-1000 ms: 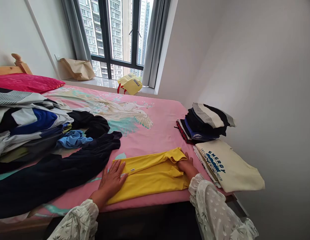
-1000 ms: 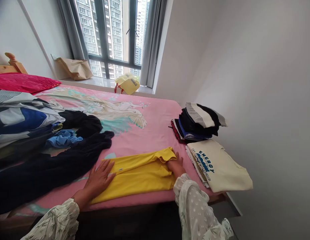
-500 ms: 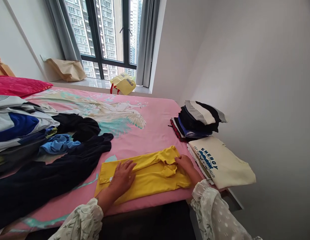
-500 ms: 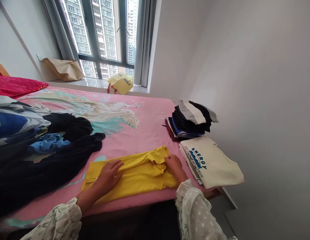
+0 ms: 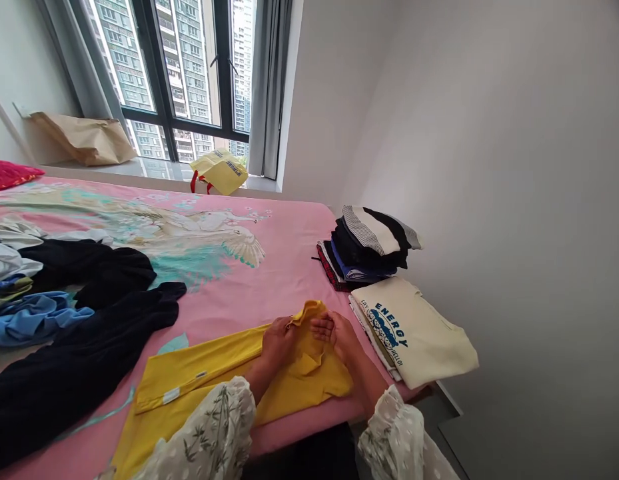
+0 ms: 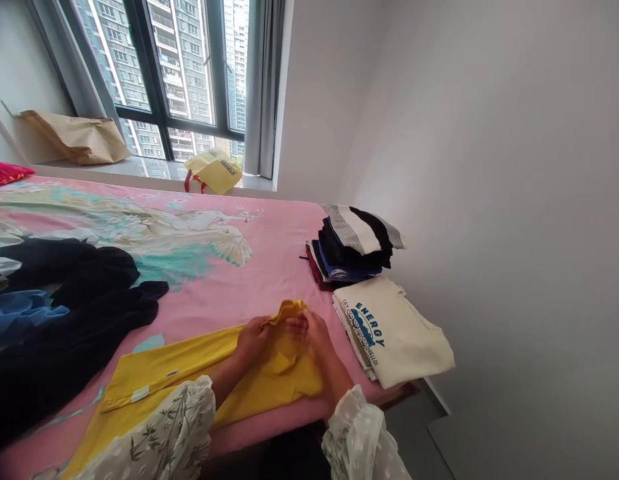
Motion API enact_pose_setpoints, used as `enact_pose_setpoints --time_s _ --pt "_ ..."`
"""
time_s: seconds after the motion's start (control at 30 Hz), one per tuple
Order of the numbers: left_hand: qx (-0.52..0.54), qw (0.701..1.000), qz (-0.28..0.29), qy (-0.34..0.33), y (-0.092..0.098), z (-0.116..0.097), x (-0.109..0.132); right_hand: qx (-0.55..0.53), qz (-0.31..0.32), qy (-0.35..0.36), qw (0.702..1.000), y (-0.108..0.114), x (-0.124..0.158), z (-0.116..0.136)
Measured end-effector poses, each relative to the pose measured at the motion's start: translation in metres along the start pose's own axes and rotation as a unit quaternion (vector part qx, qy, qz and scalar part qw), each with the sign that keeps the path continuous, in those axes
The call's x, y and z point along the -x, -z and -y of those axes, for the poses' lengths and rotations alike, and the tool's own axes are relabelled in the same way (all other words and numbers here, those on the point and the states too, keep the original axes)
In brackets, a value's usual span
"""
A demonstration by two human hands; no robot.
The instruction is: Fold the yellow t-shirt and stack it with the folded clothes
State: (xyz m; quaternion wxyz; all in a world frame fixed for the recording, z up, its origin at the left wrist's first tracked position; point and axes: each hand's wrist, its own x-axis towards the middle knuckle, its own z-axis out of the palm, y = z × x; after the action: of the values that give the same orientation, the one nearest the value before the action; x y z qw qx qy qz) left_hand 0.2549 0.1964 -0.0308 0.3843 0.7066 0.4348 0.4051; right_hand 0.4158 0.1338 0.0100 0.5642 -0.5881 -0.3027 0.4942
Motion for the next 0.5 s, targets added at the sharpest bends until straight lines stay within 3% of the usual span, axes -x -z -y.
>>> enact_pose_setpoints --time_s 0.07,0.1,0.2,0.27,0.4,0.5 --pt "0.02 1.0 0.001 0.018 0.003 -0.004 -0.006 0.18 0.034 0.086 0.979 0.004 0.004 -0.009" --pt "0.03 0.999 0.004 0.022 0.005 -0.006 -0.007 0.281 0.067 0.133 0.948 0.005 0.006 -0.014" --pt "0.051 0.999 0.014 0.008 0.009 -0.004 -0.005 0.496 0.194 0.242 0.811 -0.001 0.009 -0.02" --pt "0.033 0.998 0.026 -0.037 0.008 0.002 0.001 0.572 0.219 0.256 0.748 -0.004 0.005 -0.019" --pt "-0.129 0.974 0.078 -0.171 0.006 0.016 0.02 0.657 0.153 0.172 0.718 0.003 -0.013 -0.017" --pt "-0.227 0.942 0.125 -0.214 0.007 0.018 0.031 0.678 0.105 0.129 0.716 0.016 -0.026 -0.022"
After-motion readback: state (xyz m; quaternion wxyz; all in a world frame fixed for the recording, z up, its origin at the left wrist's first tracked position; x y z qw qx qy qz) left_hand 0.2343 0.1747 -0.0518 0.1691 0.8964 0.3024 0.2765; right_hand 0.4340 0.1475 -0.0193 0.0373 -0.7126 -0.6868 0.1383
